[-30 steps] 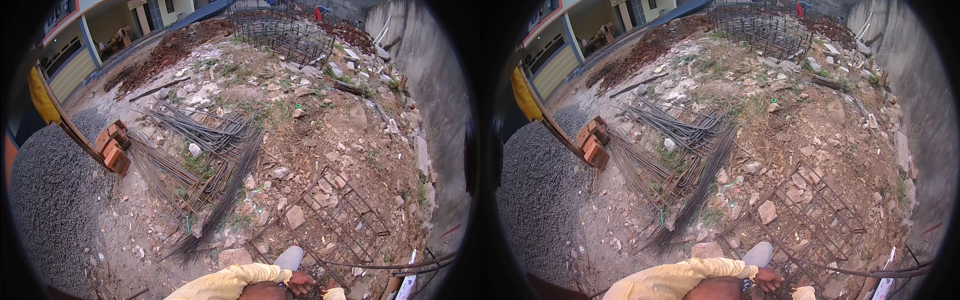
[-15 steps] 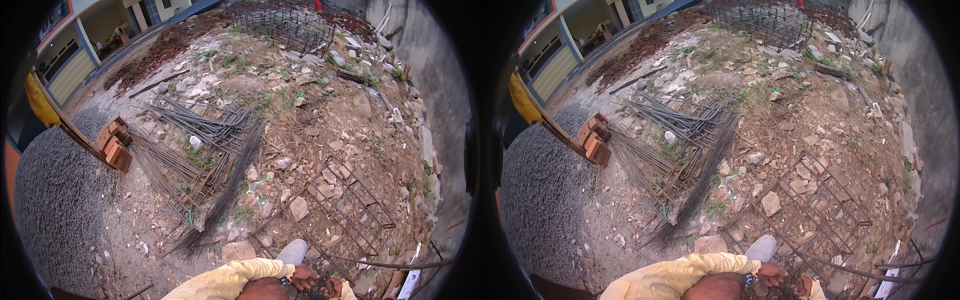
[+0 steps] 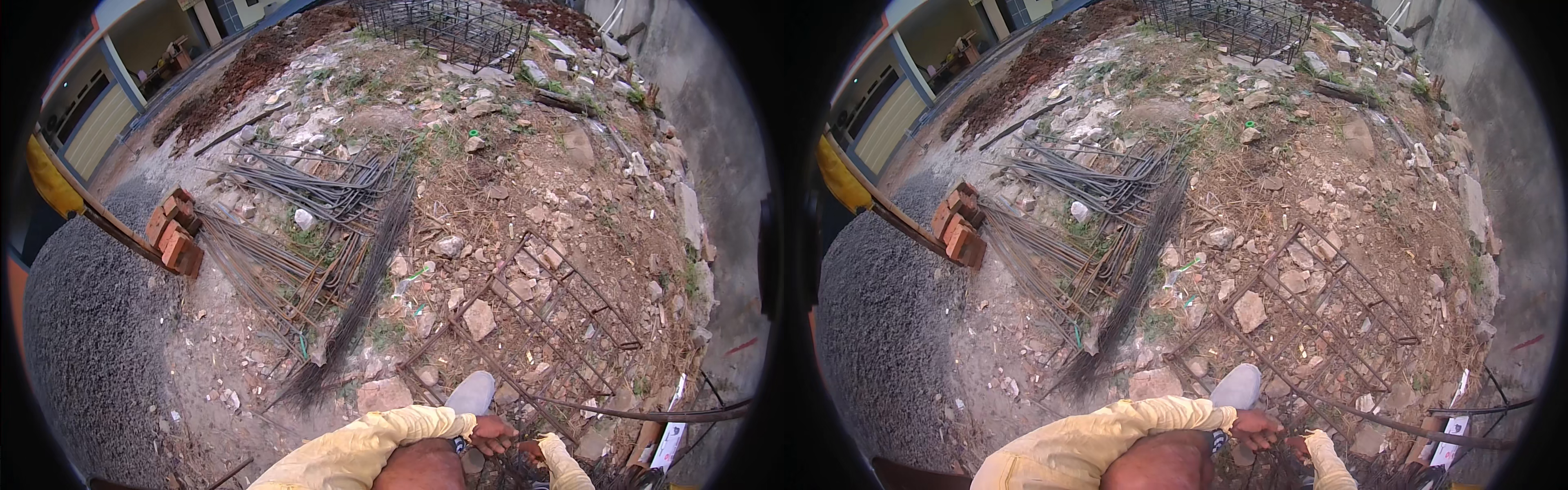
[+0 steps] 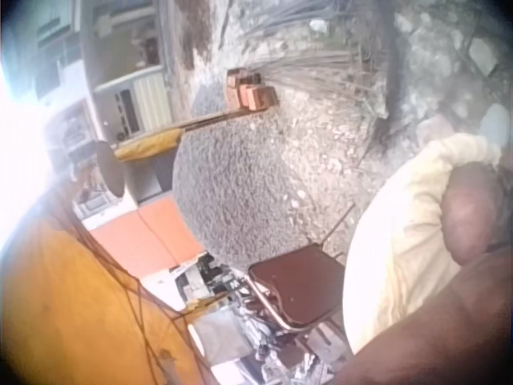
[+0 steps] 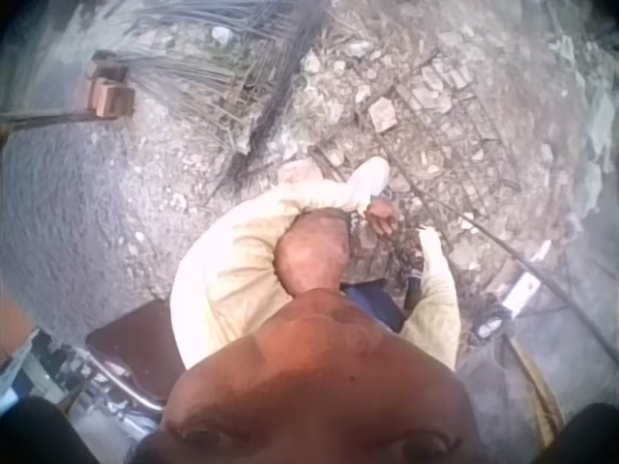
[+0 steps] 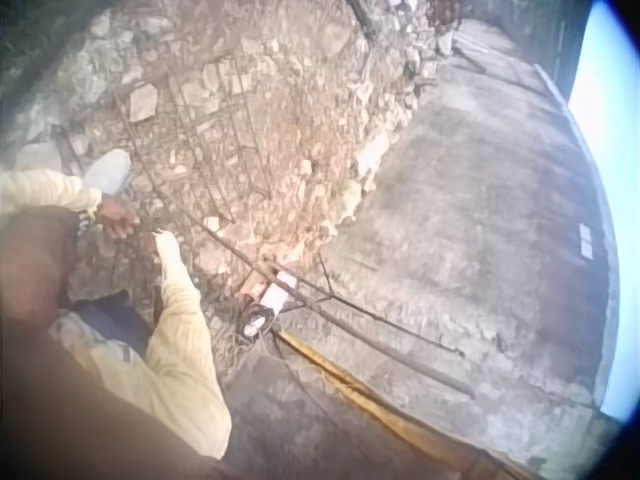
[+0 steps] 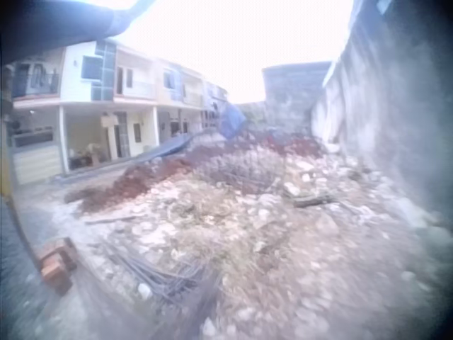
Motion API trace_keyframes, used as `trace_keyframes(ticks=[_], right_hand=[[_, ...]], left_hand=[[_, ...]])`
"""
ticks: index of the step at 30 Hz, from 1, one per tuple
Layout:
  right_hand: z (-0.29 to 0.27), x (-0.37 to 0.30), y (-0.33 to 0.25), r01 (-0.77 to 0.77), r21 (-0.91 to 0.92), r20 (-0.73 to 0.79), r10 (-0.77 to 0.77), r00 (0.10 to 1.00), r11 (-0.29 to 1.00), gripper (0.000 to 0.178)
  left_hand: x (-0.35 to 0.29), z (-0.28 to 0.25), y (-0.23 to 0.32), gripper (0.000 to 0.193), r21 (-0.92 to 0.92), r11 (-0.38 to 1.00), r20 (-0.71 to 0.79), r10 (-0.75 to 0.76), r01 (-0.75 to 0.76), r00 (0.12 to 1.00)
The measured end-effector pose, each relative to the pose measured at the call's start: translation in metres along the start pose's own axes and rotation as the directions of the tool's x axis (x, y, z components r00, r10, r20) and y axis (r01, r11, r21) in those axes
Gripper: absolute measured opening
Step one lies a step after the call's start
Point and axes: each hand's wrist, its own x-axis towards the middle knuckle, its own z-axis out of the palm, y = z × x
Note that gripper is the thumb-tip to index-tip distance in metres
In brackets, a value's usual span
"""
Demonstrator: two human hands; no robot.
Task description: The person sits on the ground and assembles a rebar cage by tying intersecting steel bars together with wire. They use pliers to twist and secure the wire at multiple junction points on the grid structure.
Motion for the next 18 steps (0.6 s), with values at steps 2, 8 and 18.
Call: trace_keyframes(ticks=[2,8,18], right_hand=[[0.0,-0.022,0.019,-0.129,0.362,0.299,0.016,0.954,0.923,0.032],[0.029,-0.049,0.017,-0.09,0.535,-0.078,0.156,0.985,0.84,0.04],[0.028,-0.066,-0.007,-0.123,-0.205,-0.395,0.033,0.918,0.971,0.064]], left_hand=[[-0.002,0.011,0.0,0.054,-0.009,0.999,0.03,-0.032,0.032,0.999],[-0.014,0.012,0.013,0.044,-0.086,0.996,-0.005,-0.007,0.007,1.0],[-0.021,0.019,0.014,0.043,-0.039,0.998,-0.051,-0.05,0.048,0.997]])
